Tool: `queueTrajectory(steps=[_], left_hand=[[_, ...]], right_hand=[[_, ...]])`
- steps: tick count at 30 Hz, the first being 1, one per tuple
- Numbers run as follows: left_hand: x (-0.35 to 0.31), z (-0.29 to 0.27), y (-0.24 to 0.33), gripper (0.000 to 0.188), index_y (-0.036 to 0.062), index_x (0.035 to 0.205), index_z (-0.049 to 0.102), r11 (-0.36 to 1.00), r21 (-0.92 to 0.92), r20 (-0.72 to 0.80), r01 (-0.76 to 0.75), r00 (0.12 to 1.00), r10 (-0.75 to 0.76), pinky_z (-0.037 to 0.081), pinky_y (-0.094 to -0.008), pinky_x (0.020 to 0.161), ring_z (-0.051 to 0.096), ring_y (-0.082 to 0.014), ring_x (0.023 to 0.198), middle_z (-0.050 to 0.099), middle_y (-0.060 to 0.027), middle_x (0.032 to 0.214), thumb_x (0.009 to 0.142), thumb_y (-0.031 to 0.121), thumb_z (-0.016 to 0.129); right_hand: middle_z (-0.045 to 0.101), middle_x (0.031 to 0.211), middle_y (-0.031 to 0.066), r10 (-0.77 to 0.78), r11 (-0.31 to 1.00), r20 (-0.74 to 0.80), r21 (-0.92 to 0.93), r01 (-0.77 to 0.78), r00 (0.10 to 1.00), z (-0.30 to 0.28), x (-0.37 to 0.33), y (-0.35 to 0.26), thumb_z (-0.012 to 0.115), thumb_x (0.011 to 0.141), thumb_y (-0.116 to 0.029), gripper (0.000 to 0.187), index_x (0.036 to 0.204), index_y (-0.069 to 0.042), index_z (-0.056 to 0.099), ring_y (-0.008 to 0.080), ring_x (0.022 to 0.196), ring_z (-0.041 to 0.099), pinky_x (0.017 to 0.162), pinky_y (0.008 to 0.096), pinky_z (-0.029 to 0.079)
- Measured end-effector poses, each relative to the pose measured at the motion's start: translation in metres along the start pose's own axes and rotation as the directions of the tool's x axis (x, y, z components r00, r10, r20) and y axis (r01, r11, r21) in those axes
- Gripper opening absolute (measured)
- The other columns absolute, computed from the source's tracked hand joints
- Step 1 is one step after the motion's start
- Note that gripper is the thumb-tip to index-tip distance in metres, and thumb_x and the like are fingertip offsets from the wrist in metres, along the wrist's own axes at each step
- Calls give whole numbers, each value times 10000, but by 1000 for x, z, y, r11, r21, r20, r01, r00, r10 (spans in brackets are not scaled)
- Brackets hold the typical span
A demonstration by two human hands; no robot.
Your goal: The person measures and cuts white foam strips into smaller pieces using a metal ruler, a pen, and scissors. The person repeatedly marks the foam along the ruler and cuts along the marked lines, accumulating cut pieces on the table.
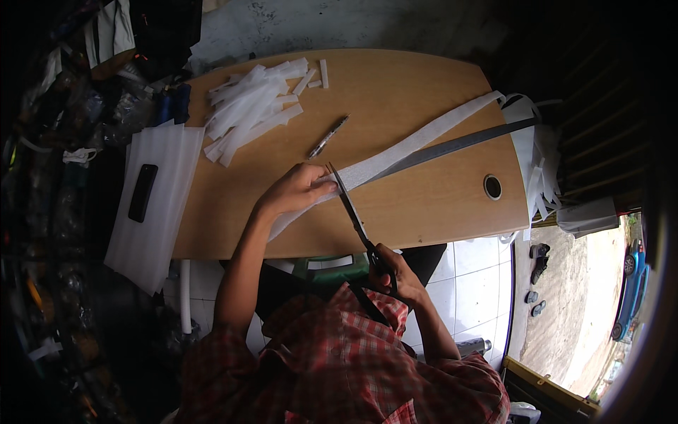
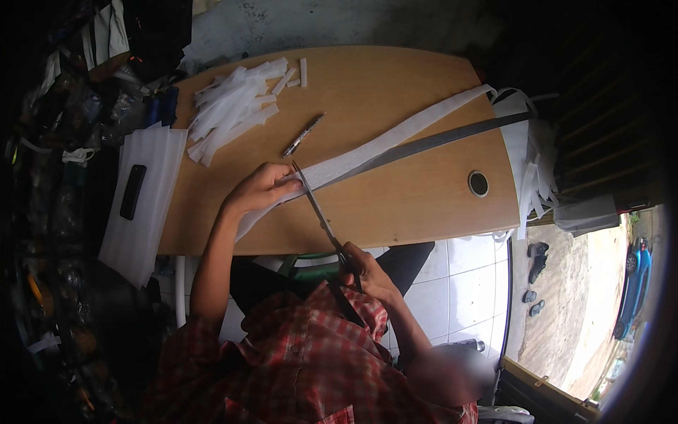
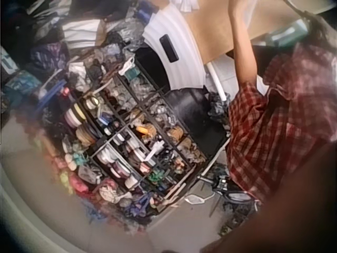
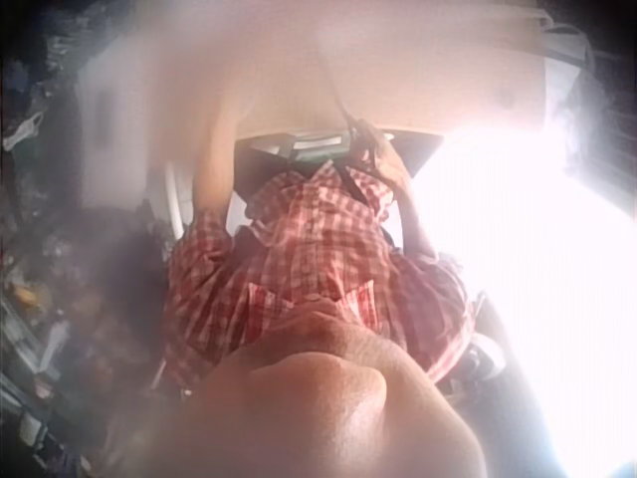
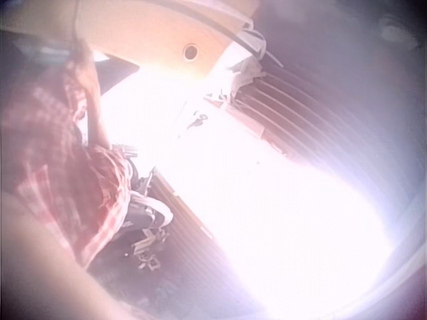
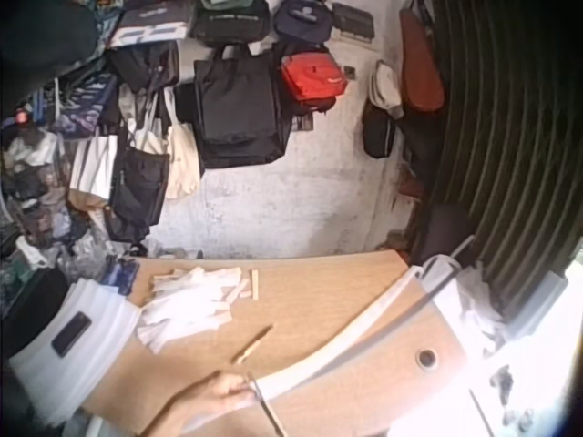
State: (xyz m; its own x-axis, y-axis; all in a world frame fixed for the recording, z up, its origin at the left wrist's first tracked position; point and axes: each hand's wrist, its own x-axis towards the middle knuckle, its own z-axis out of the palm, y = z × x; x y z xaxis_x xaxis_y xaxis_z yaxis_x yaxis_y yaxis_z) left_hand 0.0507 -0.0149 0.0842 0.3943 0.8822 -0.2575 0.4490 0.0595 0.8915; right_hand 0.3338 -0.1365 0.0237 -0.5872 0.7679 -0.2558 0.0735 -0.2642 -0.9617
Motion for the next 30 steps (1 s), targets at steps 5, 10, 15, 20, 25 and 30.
queueTrajectory(steps=[5, 10, 15, 20, 25, 30], left_hand=[[2, 3, -1, 247, -30, 931, 677, 999, -10, -25, 35, 999, -35, 471, -297, 608, 601, -121, 639, 660, -70, 724, 927, 215, 649], [9, 11, -13, 247, -23, 877, 664, 998, -68, -46, 14, 999, -17, 468, -293, 578, 594, -109, 603, 640, -54, 682, 922, 220, 657], [7, 13, -16, 250, -23, 872, 658, 996, -86, -43, -1, 999, -3, 465, -291, 568, 588, -103, 597, 633, -46, 677, 926, 220, 659], [7, 13, -15, 267, -23, 862, 653, 995, -101, -35, 23, 999, -27, 465, -293, 567, 582, -101, 594, 625, -41, 668, 930, 234, 664], [9, 10, -16, 279, -17, 824, 637, 998, -47, -14, 39, 999, -40, 449, -278, 552, 568, -90, 586, 618, -35, 662, 941, 236, 650], [1, 5, -22, 290, 12, 835, 612, 981, -195, -118, 13, 992, -36, 428, -252, 532, 556, -83, 575, 602, -25, 664, 992, 254, 579]], right_hand=[[482, 705, -13, 44, 998, 8, -34, -44, 999, 0, 0, -11, 686, 684, -800, 885, 1032, -13, 478, 88, 666, 456, 587, 271, 384], [486, 704, 1, 44, 999, 33, 2, -44, 998, -8, -2, -2, 675, 646, -837, 943, 1028, -1, 466, 88, 673, 456, 589, 274, 377], [480, 702, -5, 62, 998, 33, 17, -63, 998, -6, -1, -5, 661, 644, -849, 941, 1020, -10, 466, 82, 659, 443, 569, 270, 356], [470, 708, -34, 63, 998, 19, 0, -63, 998, -6, -2, -1, 701, 682, -784, 839, 982, -34, 475, 62, 648, 430, 558, 250, 350], [487, 738, -49, -10, 981, -47, 191, 19, 999, 2, 0, 14, 798, 765, -540, 610, 939, -48, 482, 39, 661, 432, 566, 218, 354], [495, 777, -39, -13, 979, -88, 202, 30, 996, 6, 5, 19, 807, 764, -492, 581, 932, -47, 474, 35, 683, 449, 577, 211, 363]])
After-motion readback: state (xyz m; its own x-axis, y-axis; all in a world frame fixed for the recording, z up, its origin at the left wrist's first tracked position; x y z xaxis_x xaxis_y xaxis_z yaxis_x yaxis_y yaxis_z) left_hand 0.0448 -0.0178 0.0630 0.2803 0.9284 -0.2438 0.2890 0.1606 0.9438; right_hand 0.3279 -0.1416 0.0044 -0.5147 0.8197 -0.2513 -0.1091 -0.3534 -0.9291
